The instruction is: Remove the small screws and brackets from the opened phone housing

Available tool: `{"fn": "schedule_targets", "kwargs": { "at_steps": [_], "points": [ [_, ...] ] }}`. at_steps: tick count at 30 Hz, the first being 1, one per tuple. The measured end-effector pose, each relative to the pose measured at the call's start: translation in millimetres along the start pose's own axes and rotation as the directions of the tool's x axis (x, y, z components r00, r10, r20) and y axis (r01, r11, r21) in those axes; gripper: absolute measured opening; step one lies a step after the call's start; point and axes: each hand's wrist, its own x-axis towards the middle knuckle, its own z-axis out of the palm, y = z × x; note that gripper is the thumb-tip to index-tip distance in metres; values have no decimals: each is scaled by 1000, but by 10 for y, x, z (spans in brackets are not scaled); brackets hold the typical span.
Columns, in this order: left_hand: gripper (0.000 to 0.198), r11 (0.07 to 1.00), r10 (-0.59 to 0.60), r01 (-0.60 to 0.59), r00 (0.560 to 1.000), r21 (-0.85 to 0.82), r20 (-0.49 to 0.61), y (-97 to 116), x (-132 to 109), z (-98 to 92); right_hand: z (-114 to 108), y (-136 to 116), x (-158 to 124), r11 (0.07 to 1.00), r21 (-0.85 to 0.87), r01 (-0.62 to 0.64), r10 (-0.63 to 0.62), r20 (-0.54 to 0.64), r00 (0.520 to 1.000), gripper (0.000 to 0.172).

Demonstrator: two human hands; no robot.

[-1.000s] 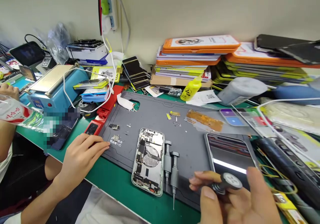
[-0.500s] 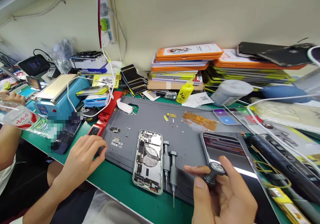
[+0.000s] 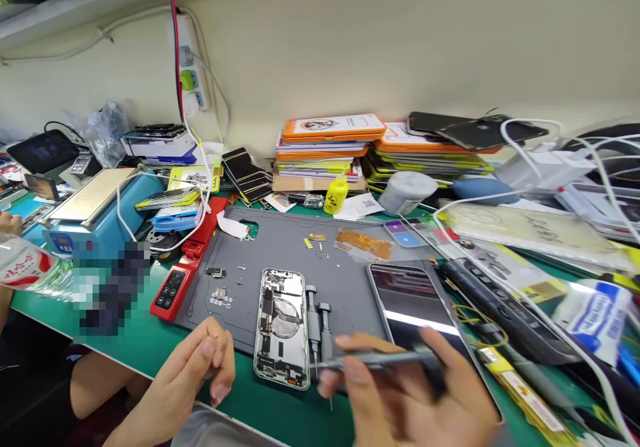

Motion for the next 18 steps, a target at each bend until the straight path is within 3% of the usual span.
{"fn": "schedule_targets", "kwargs": {
  "at_steps": [2,4,8,13,18],
  "points": [
    [51,978,-77,80,997,-191,21,-45,86,41,157,-65,-41,984,94,-154,143,113,983,67],
    [54,968,-79,62,995,-244,-64,-81,149,42,247,-91,-112,974,159,-164,139,160,977,62],
    [47,980,-58,12,973,-200,-224,-122,168,15,309,-134,-282,971,231,-69,48,95,994,64],
    [36,975,-81,34,975,-221,-209,-103,168,62,415,-178,-389,982,184,38,-44,26,999,70],
    [33,980,-100,66,979,-189,-177,-52,184,76,475,-190,-361,951,295,90,-103,28,994,74]
  ]
}}
